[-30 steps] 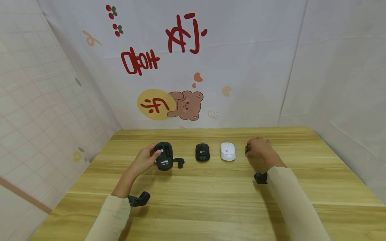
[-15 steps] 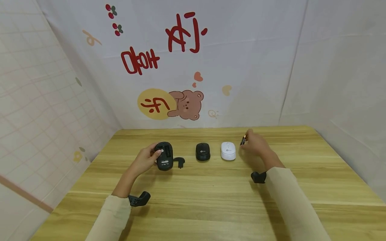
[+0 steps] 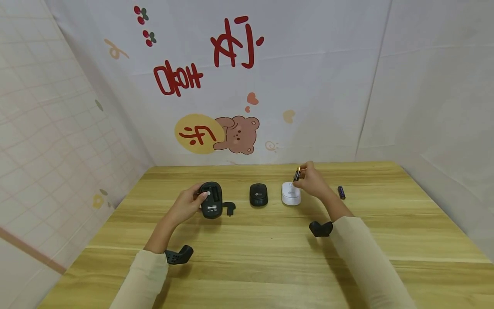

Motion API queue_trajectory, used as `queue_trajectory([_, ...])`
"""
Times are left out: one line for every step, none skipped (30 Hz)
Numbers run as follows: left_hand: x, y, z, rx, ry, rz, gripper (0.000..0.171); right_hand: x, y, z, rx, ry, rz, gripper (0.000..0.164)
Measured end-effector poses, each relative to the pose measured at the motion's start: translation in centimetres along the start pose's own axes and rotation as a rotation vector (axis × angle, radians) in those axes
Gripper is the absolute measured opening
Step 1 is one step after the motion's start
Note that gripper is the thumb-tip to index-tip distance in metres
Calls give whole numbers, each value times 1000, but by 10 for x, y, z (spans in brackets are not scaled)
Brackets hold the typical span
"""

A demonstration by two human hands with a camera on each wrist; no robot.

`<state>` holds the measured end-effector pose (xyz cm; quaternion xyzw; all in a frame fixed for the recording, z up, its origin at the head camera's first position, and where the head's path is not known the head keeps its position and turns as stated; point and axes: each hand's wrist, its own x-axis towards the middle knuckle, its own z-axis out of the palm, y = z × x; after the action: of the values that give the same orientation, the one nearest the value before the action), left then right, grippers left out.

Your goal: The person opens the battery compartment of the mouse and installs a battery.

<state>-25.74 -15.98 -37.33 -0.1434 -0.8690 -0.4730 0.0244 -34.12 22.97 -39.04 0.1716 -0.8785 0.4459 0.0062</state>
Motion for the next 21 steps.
queue_trajectory([0,0,0,2,0,0,41,0,-3,2,33,-10,-10,55])
queue_trajectory([0,0,0,3,0,-1,41,0,-5,4,55,-18,-18,56])
queue_trajectory([0,0,0,3,-1,-3,42,1,-8,6,81,-28,-22,56])
queue_trajectory([0,0,0,2,-2,-2,42,1,-11,8,101,-36,-23,57])
queue_trajectory([0,1,0,3,-3,-4,42,1,-14,10,124,-46,-23,57])
queue_trajectory([-1,1,0,2,-4,-5,42,1,-17,13,138,-55,-27,59])
queue_trajectory([0,1,0,1,-5,-5,42,1,-20,15,149,-63,-28,60])
queue_trajectory([0,1,0,2,-4,-5,43,1,-22,17,151,-67,-28,60])
queue_trajectory([0,1,0,6,-3,-2,43,1,-25,19,157,-75,-30,60])
queue_trajectory([0,1,0,7,-2,-1,43,1,-28,21,161,-82,-35,60])
queue_trajectory([0,2,0,8,-3,2,42,1,-30,24,159,-87,-45,61])
queue_trajectory([0,2,1,9,-5,3,42,1,-33,26,156,-92,-53,60])
queue_trajectory([0,3,1,11,-6,8,41,1,-35,28,161,-99,-63,60])
queue_trajectory([0,3,1,12,-8,9,41,1,-38,30,161,-105,-74,60])
queue_trajectory([0,4,1,11,-10,10,40,1,-41,32,166,-111,-84,60])
queue_trajectory([0,5,1,7,-14,8,40,1,-43,34,166,-113,-92,59])
queue_trajectory([0,5,1,5,-16,7,39,0,-46,36,164,-116,-100,59])
queue_trajectory([0,5,2,3,-17,7,40,1,-47,38,165,-120,-106,58])
queue_trajectory([0,6,2,-1,-18,5,40,1,-49,40,165,-122,-114,58])
queue_trajectory([0,6,2,-6,-20,3,40,1,-50,41,163,-122,-116,58])
queue_trajectory([0,6,2,-8,-21,4,40,1,-51,43,162,-121,-118,57])
